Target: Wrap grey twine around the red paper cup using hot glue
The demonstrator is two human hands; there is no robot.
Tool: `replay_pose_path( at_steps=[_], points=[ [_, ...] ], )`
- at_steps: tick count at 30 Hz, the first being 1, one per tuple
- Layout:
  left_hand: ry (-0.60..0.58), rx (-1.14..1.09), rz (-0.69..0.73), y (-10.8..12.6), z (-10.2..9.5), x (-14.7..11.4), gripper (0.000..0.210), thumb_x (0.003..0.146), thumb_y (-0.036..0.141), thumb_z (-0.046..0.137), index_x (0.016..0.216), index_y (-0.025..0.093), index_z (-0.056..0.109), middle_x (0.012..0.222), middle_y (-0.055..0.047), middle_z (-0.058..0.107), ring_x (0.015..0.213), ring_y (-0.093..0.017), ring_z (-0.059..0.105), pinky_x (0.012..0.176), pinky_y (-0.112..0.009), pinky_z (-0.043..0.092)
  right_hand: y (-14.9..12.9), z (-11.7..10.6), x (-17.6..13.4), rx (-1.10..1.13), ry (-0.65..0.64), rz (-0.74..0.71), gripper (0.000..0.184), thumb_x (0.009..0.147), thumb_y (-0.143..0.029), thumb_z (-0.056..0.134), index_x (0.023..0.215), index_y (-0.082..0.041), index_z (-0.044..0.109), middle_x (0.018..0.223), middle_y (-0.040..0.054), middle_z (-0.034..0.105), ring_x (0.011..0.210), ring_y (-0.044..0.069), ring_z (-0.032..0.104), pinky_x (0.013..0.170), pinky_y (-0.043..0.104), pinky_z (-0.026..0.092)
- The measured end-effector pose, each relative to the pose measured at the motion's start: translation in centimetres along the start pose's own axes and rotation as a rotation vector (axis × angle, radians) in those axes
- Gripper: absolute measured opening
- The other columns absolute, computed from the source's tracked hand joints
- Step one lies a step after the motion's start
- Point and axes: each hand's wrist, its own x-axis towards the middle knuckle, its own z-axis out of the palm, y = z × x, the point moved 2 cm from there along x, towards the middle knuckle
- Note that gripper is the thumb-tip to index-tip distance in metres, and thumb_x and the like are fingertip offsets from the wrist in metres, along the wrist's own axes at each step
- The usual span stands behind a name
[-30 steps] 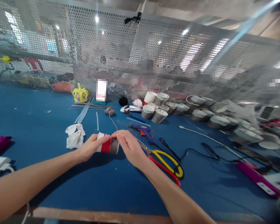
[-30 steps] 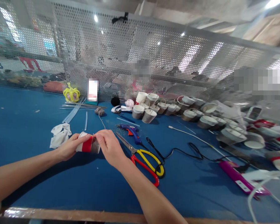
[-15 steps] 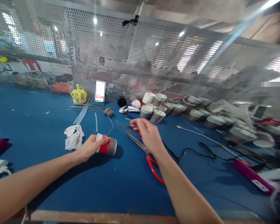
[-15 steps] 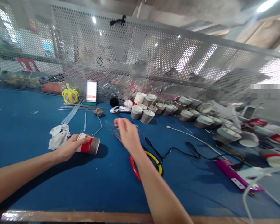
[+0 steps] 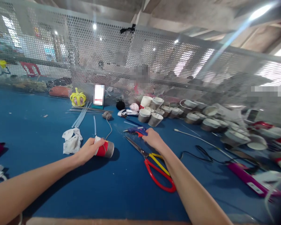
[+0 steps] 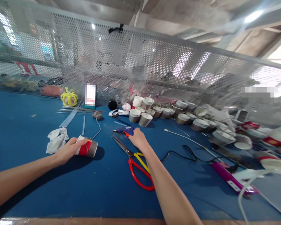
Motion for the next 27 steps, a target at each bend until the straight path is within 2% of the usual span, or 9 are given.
replay_pose_path(
  at_steps=[2, 4, 6, 8, 10, 13, 19, 27],
  points=[
    [-0.026, 0.001, 0.01, 0.0, 0.0, 0.0, 0.035, 0.07, 0.043, 0.046, 0.065, 0.011, 0.059, 0.052, 0.002, 0.048, 0.05, -0.009, 0.037, 0.049, -0.019, 0.028, -0.8, -1.1, -0.9, 0.09, 0.005, -0.033, 0.036, 0.068, -0.018, 0.057, 0.101, -0.008, 0.047, 0.085, 0.0115, 0.06, 0.072, 0.019, 0.058, 0.061, 0.028, 0.045],
    [-0.056, -0.005, 0.02, 0.1, 0.0, 0.1, 0.034, 0.07, 0.042, 0.044, 0.063, 0.011, 0.056, 0.051, 0.003, 0.046, 0.049, -0.009, 0.036, 0.048, -0.019, 0.027, -1.8, -2.0, -2.4, 0.191, -0.034, -0.095, 0.033, 0.071, -0.023, 0.053, 0.102, -0.013, 0.046, 0.083, 0.0071, 0.061, 0.064, 0.013, 0.058, 0.057, 0.023, 0.045],
    [-0.073, 0.015, 0.036, 0.3, 0.0, 0.0, 0.035, 0.071, 0.043, 0.043, 0.061, 0.011, 0.054, 0.05, 0.003, 0.044, 0.048, -0.008, 0.034, 0.047, -0.019, 0.025, -2.8, -2.4, -4.2, 0.28, -0.131, -0.145, 0.023, 0.073, -0.031, 0.051, 0.087, -0.013, 0.052, 0.067, 0.0031, 0.06, 0.053, 0.01, 0.056, 0.051, 0.021, 0.045],
    [-0.079, 0.065, 0.06, 0.4, 0.0, 0.0, 0.037, 0.072, 0.044, 0.041, 0.06, 0.012, 0.052, 0.048, 0.004, 0.041, 0.047, -0.008, 0.031, 0.046, -0.019, 0.024, -3.7, -2.3, -6.0, 0.445, -0.233, -0.194, 0.022, 0.072, -0.034, 0.05, 0.075, -0.012, 0.052, 0.06, 0.0021, 0.056, 0.047, 0.009, 0.052, 0.046, 0.02, 0.042],
    [-0.077, 0.113, 0.074, 0.4, 0.0, 0.0, 0.038, 0.073, 0.044, 0.039, 0.059, 0.012, 0.051, 0.048, 0.004, 0.039, 0.047, -0.008, 0.03, 0.045, -0.019, 0.023, -4.4, -1.9, -7.5, 0.504, -0.311, -0.292, 0.021, 0.072, -0.034, 0.051, 0.076, -0.013, 0.053, 0.062, 0.0017, 0.056, 0.047, 0.008, 0.051, 0.046, 0.02, 0.042],
    [-0.055, 0.135, 0.084, 0.1, -0.2, 0.3, 0.038, 0.074, 0.044, 0.037, 0.059, 0.012, 0.05, 0.047, 0.004, 0.039, 0.046, -0.008, 0.03, 0.045, -0.02, 0.023, -5.0, -1.3, -9.1, 0.466, -0.393, -0.346, 0.022, 0.073, -0.035, 0.049, 0.079, -0.014, 0.054, 0.057, -0.0005, 0.054, 0.043, 0.008, 0.049, 0.044, 0.02, 0.041],
    [-0.048, 0.134, 0.089, 0.2, -0.3, 0.5, 0.037, 0.074, 0.041, 0.037, 0.063, 0.011, 0.055, 0.05, 0.002, 0.047, 0.048, -0.009, 0.035, 0.046, -0.019, 0.027, -5.1, -0.9, -10.3, 0.308, -0.354, -0.24, 0.025, 0.071, -0.04, 0.05, 0.062, -0.016, 0.048, 0.044, -0.0035, 0.048, 0.037, 0.008, 0.045, 0.036, 0.018, 0.036],
    [-0.059, 0.15, 0.062, 0.8, -0.2, 0.2, 0.04, 0.073, 0.043, 0.036, 0.066, 0.01, 0.059, 0.05, 0.002, 0.048, 0.047, -0.009, 0.036, 0.047, -0.02, 0.028, -5.4, -0.2, -10.6, 0.276, -0.312, -0.225, 0.02, 0.07, -0.036, 0.051, 0.068, -0.016, 0.051, 0.041, -0.0042, 0.048, 0.035, 0.008, 0.044, 0.034, 0.018, 0.032]
  ],
)
